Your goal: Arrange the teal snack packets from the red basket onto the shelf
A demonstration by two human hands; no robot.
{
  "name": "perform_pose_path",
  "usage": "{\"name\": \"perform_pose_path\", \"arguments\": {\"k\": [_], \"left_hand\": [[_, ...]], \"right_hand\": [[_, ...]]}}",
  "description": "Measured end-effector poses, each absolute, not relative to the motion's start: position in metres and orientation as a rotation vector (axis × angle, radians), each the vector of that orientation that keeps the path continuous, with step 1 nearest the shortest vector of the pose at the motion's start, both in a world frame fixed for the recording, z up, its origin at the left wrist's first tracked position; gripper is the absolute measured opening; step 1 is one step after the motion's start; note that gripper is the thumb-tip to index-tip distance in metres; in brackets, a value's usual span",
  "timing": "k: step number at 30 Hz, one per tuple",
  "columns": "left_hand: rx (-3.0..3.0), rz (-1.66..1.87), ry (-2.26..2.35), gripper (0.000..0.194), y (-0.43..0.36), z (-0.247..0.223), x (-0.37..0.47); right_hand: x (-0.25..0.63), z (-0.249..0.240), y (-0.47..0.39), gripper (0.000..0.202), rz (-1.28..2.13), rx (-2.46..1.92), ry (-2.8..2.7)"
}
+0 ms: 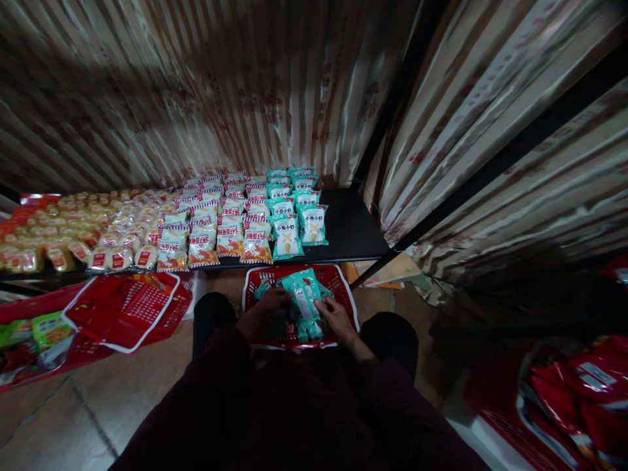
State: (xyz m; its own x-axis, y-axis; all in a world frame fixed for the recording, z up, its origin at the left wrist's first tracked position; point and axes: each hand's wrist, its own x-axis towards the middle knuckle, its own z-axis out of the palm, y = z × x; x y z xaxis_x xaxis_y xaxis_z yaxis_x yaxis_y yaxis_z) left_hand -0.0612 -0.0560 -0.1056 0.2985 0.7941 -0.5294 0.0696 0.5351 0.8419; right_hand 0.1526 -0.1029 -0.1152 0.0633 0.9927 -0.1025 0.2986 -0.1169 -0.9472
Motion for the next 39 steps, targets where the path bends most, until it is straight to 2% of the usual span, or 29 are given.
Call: {"name": "perform_pose_path", "arguments": {"k": [4,9,13,21,29,39], "left_hand": [[0.953,0.572,1.210,0.017,-0.052,-0.099,-0.062],[0.989,0.571,1.217,0.021,-0.050,-0.095,-0.059],[1.003,0.605,1.216,0.023,-0.050,-0.095,-0.057],[0.944,0.659,1.181,0.022,-0.051,-0.089,-0.048],[0.706,0.727,0.999,0.032,-0.061,-0.078,-0.034],[0.612,0.722,1.061,0.019,-0.072,-0.077,-0.026]], "right_hand": [[0.153,-0.110,-0.103,0.043,1.268,-1.479,-1.229],[0.155,-0.106,-0.104,0.053,1.430,-1.453,-1.100],[0.157,-0.107,-0.103,0.046,1.360,-1.474,-1.153],[0.154,-0.103,-0.102,0.046,1.195,-1.475,-1.061],[0.152,-0.104,-0.099,0.048,1.137,-1.507,-0.960],[0.159,-0.116,-0.096,0.045,0.803,-1.535,-1.360]]}}
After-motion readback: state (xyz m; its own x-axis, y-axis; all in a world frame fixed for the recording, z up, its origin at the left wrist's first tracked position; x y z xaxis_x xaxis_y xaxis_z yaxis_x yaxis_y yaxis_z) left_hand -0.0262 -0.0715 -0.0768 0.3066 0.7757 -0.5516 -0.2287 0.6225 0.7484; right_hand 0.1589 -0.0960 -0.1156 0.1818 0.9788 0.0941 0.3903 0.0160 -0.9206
